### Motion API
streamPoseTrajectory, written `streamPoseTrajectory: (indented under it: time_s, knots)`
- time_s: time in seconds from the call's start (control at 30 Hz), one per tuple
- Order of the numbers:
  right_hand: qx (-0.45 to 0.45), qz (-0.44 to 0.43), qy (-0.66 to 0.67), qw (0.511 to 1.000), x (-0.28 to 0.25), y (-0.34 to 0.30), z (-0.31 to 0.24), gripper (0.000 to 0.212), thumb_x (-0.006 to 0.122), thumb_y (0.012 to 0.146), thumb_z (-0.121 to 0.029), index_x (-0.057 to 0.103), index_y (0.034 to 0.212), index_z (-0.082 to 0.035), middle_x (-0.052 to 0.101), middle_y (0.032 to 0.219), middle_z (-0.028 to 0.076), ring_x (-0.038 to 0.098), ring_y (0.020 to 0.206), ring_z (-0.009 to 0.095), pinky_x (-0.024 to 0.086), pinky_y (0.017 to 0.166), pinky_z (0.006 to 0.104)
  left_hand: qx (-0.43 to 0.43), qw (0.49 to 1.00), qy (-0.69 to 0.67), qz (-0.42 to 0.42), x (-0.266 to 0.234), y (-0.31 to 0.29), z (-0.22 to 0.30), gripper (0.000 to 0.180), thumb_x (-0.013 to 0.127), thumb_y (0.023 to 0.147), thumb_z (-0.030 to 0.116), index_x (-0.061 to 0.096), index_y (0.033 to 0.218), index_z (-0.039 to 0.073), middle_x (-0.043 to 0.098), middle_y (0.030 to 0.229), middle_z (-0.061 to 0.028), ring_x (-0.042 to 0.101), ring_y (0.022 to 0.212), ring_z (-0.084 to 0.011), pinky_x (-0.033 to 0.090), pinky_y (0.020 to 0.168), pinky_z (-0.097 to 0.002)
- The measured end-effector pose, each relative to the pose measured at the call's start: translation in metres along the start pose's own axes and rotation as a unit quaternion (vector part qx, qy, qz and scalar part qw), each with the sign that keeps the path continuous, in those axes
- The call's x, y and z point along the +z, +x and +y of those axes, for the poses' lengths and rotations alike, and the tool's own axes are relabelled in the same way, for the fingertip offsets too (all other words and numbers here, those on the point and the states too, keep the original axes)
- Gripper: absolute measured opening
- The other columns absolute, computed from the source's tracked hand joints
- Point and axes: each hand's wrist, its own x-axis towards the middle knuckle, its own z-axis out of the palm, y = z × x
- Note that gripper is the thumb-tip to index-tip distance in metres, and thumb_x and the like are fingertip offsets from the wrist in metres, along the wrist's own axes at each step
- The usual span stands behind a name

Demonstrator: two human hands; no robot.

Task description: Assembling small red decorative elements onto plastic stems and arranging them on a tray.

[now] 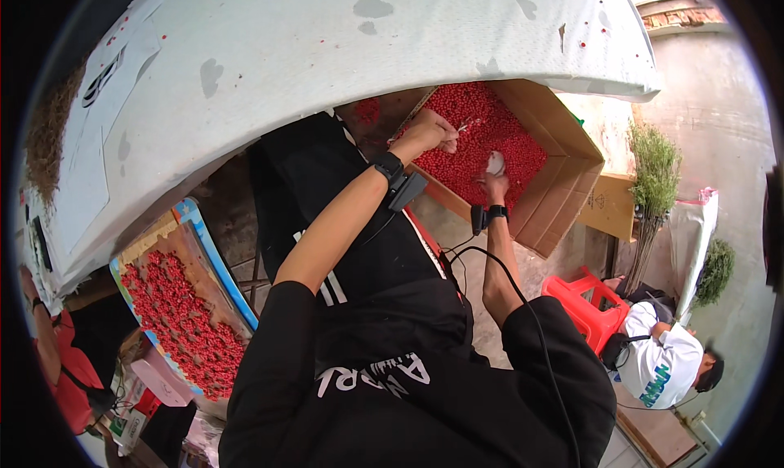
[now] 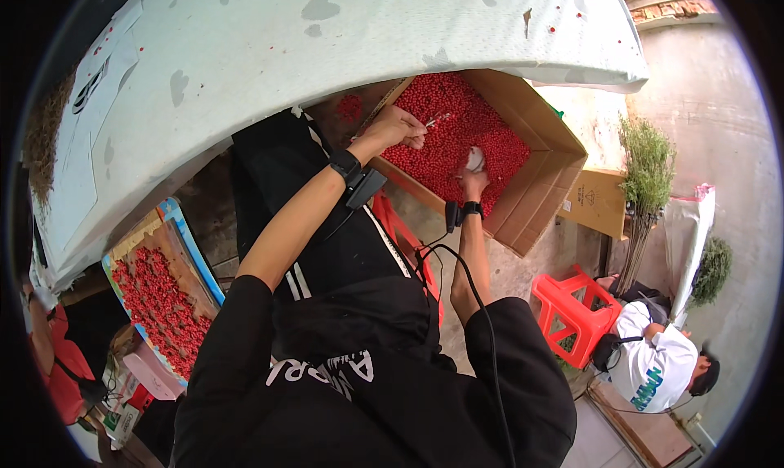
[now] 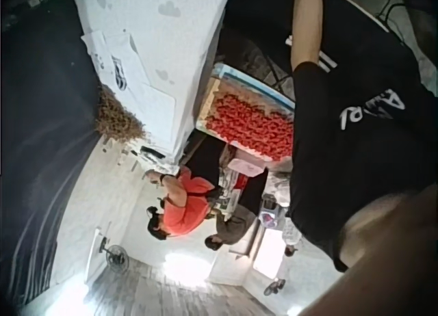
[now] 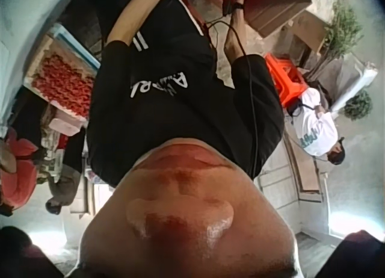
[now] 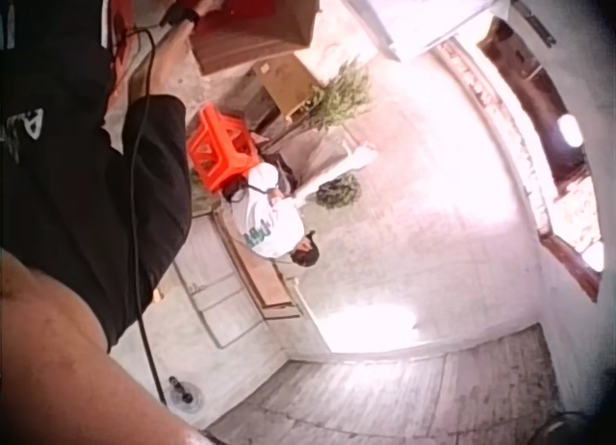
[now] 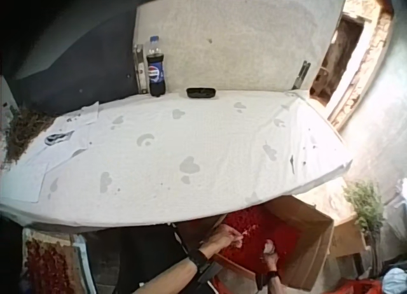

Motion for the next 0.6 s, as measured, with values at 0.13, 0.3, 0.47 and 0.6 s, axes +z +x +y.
streamPoseTrajectory:
  time_s: [0.13,0.3,0.47,0.6]
  knots:
    - [0.049,-0.114,0.208,0.97,0.007,0.016,0.032,0.063,0.058,0.078,-0.007,0.038,0.138,-0.004,0.053,0.126,0.013,0.054,0.111,0.028,0.044,0.095,0.0372,-0.001,0.999,0.016,-0.041,0.02,0.01,0.008,0.017,0.06,0.09,0.006,0.062,0.089,-0.011,0.068,0.079,-0.0185,0.069,0.067,-0.0232,0.058,0.062,-0.0307]
    - [0.185,-0.167,0.341,0.907,0.035,-0.053,-0.046,0.056,0.048,0.08,0.002,0.04,0.136,-0.003,0.053,0.127,0.011,0.054,0.11,0.021,0.043,0.097,0.0329,-0.035,0.999,0.008,0.009,-0.009,-0.003,-0.004,0.015,0.062,0.088,0.007,0.062,0.086,-0.009,0.068,0.078,-0.0187,0.069,0.068,-0.0225,0.058,0.063,-0.0291]
    - [-0.118,-0.059,0.341,0.931,-0.006,-0.07,-0.092,0.049,0.045,0.082,0.002,0.041,0.131,0.001,0.057,0.116,0.011,0.057,0.105,0.021,0.047,0.09,0.0333,-0.039,0.999,0.021,0.007,0.008,-0.002,0.01,0.015,0.065,0.085,0.005,0.062,0.086,-0.01,0.068,0.078,-0.018,0.069,0.068,-0.023,0.058,0.064,-0.0289]
    - [-0.282,0.051,0.217,0.933,-0.025,-0.089,-0.152,0.055,0.051,0.079,0.007,0.037,0.133,0.001,0.052,0.124,0.014,0.056,0.108,0.022,0.045,0.095,0.0337,-0.049,0.998,0.037,0.009,0.004,0.003,0.009,0.016,0.066,0.084,0.004,0.062,0.087,-0.012,0.067,0.078,-0.0182,0.069,0.069,-0.0235,0.058,0.063,-0.0291]
